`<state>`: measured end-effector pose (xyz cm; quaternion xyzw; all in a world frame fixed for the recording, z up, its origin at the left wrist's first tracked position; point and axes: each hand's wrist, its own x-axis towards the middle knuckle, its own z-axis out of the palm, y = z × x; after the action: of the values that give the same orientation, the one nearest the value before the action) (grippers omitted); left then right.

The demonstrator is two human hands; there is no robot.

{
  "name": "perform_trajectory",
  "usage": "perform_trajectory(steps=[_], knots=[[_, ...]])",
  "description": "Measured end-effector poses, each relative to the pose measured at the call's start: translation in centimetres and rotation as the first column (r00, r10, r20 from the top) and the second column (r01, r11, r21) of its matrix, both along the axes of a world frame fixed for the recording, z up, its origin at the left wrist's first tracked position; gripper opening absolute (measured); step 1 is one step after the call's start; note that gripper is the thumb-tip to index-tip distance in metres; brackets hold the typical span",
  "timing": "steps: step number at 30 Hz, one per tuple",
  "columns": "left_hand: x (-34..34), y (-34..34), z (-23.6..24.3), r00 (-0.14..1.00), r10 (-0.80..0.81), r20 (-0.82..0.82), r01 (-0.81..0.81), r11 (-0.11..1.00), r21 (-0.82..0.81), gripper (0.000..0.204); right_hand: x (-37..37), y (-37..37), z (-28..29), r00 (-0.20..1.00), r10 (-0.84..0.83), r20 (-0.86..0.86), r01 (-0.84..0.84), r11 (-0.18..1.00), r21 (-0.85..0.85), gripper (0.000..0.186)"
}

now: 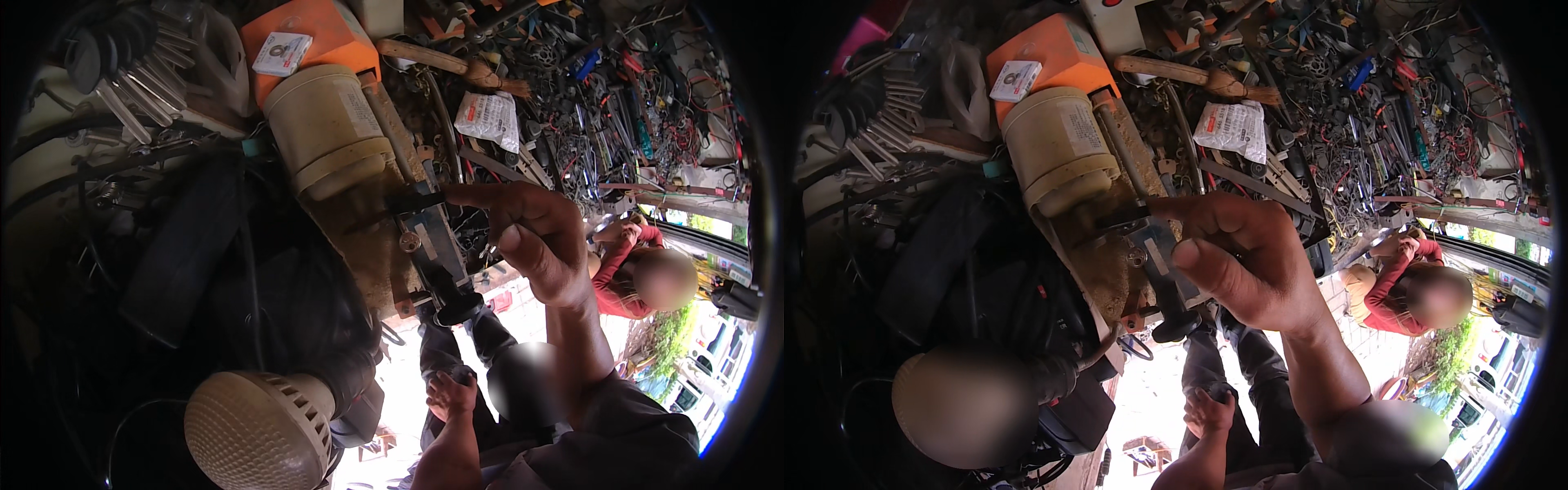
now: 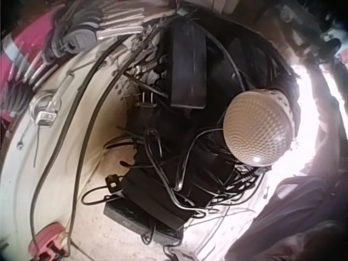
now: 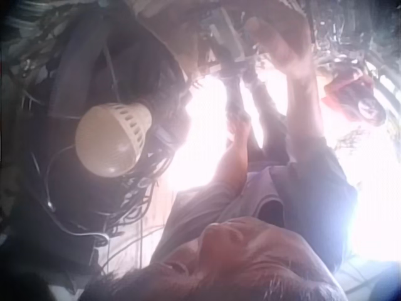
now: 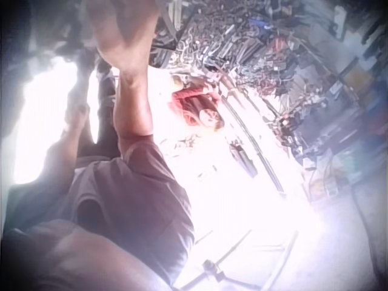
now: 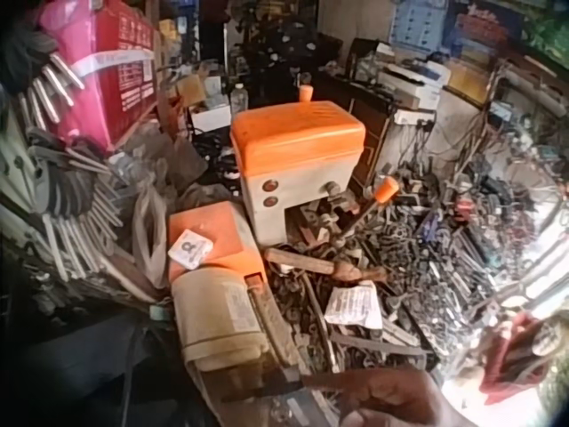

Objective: The person holds a small metal tool against a rotating bench grinder wheel, repeatedly adjusting its angle and position to sharpen the edge. The tool is moved back and forth across the wheel surface while the person maintains steady hand pressure.

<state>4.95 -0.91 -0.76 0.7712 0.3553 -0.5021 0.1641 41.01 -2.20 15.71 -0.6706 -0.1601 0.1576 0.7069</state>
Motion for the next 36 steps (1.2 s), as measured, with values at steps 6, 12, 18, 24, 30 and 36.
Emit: perform_trajectory(steps=[6, 12, 18, 24, 30, 36], knots=[[-0.12, -0.11, -0.03, 1.0, 0.011, 0.005, -0.011, 1.0, -0.003, 0.084, 0.04, -0.26, -0.53, 1.0, 0.012, 0.024, -0.013, 1.0, 0.013, 0.027], [-0.23, -0.3, -0.09, 1.0, -0.002, 0.005, 0.001, 1.0, 0.01, 0.084, -0.38, -0.5, 0.12, 0.994, 0.02, -0.108, -0.022, 1.0, -0.015, 0.043], [-0.31, -0.38, -0.09, 1.0, -0.006, 0.006, 0.006, 1.0, 0.022, 0.084, -0.49, -0.32, -0.2, 0.995, 0.019, -0.099, -0.018, 1.0, 0.009, 0.046], [-0.45, -0.3, -0.27, 1.0, 0.023, 0.002, -0.023, 0.999, -0.024, 0.087, -0.53, -0.28, -0.28, 0.998, 0.024, -0.062, -0.023, 1.0, 0.014, 0.043], [0.02, -0.31, 0.04, 1.0, -0.001, 0.031, 0.0, 1.0, 0.011, 0.079, -0.46, -0.36, -0.44, 1.0, 0.021, -0.021, -0.021, 1.0, 0.01, 0.04], [-0.43, -0.29, -0.46, 0.999, 0.018, 0.026, -0.018, 1.0, -0.011, 0.083, -0.32, -0.34, -0.58, 1.0, 0.019, 0.004, -0.019, 1.0, 0.008, 0.037]])
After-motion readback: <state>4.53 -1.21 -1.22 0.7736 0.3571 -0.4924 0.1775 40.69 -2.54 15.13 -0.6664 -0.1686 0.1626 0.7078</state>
